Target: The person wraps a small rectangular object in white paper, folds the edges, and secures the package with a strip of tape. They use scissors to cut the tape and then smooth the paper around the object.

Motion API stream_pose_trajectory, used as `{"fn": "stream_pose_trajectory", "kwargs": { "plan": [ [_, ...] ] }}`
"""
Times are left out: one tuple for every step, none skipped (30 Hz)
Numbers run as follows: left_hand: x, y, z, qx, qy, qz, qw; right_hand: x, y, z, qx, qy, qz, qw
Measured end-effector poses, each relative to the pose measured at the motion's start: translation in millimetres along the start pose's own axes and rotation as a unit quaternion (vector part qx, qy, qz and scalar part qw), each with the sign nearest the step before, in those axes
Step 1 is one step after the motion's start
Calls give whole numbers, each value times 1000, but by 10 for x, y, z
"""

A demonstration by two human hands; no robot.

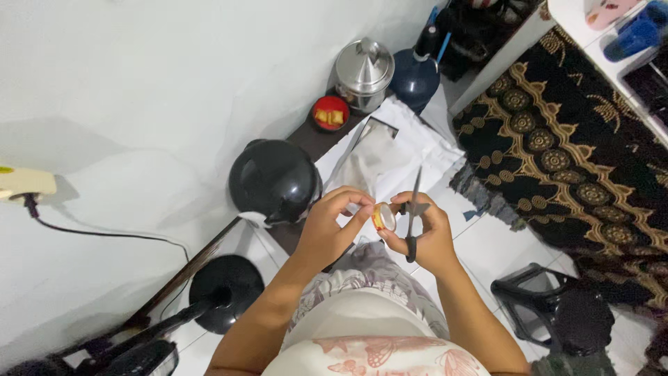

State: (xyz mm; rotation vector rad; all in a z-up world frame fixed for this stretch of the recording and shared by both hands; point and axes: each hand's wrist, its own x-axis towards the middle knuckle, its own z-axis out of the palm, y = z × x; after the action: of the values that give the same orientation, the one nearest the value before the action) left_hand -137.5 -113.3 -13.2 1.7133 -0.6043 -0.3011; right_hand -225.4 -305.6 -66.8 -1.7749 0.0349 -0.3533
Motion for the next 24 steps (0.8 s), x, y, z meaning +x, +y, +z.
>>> {"fn": "stream_pose_trajectory", "kwargs": {
  "plan": [
    [68, 3, 80, 25, 17, 39, 999, 46, 38, -79, -17, 2, 6, 1000],
    [142, 24, 173, 52, 35, 77, 995, 105, 81, -169, -13, 16, 33, 999],
    [204, 52, 266, 66, 40, 105, 992, 168, 131, -256, -8, 29, 59, 998],
    [256, 71, 348, 79, 44, 135, 987, 228, 187, -331, -5, 44, 84, 995],
    [312, 84, 424, 92, 48, 165, 981, 283, 244, -394, 15, 47, 77, 996],
    [384, 90, 500, 60, 51, 155, 985, 341, 305, -455, 36, 49, 70, 996],
    [460, 94, 576, 27, 53, 144, 988, 397, 362, -526, 57, 51, 63, 995],
    [525, 100, 644, -5, 53, 133, 990, 437, 410, -597, 79, 34, 83, 993],
    [586, 105, 706, -26, 49, 120, 991, 476, 456, -668, 100, 18, 104, 989],
    [656, 102, 759, -48, 43, 107, 992, 516, 500, -736, 121, 3, 123, 985],
    [719, 97, 808, -70, 37, 95, 992, 541, 539, -798, 143, -6, 127, 982],
    [763, 98, 868, -81, 34, 83, 993, 536, 568, -871, 163, -16, 131, 978],
    [807, 96, 919, -92, 31, 70, 993, 536, 598, -941, 184, -26, 136, 973],
    [843, 96, 960, -102, 30, 56, 993, 544, 625, -997, 175, -33, 122, 976],
    [878, 94, 1001, -102, 25, 51, 993, 547, 649, -1044, 167, -41, 109, 979],
    [891, 89, 1037, -102, 22, 45, 994, 535, 674, -1079, 159, -49, 96, 981],
    [894, 89, 1072, -101, 18, 40, 994, 519, 696, -1106, 165, -61, 82, 981],
    [908, 97, 1105, -113, 12, 40, 993, 518, 712, -1137, 171, -72, 67, 980],
    [919, 107, 1138, -125, 7, 41, 991, 519, 724, -1172, 176, -82, 52, 980],
    [923, 114, 1166, -136, 0, 41, 990, 510, 734, -1205, 176, -91, 56, 978],
    [928, 117, 1189, -142, -4, 38, 989, 497, 743, -1231, 177, -101, 61, 977],
    [929, 116, 1203, -147, -8, 35, 988, 484, 751, -1251, 177, -110, 65, 976],
    [929, 112, 1214, -153, -12, 32, 988, 472, 756, -1269, 184, -112, 76, 974],
    [930, 110, 1225, -136, -14, 30, 990, 459, 757, -1286, 192, -115, 86, 971]
  ]
}}
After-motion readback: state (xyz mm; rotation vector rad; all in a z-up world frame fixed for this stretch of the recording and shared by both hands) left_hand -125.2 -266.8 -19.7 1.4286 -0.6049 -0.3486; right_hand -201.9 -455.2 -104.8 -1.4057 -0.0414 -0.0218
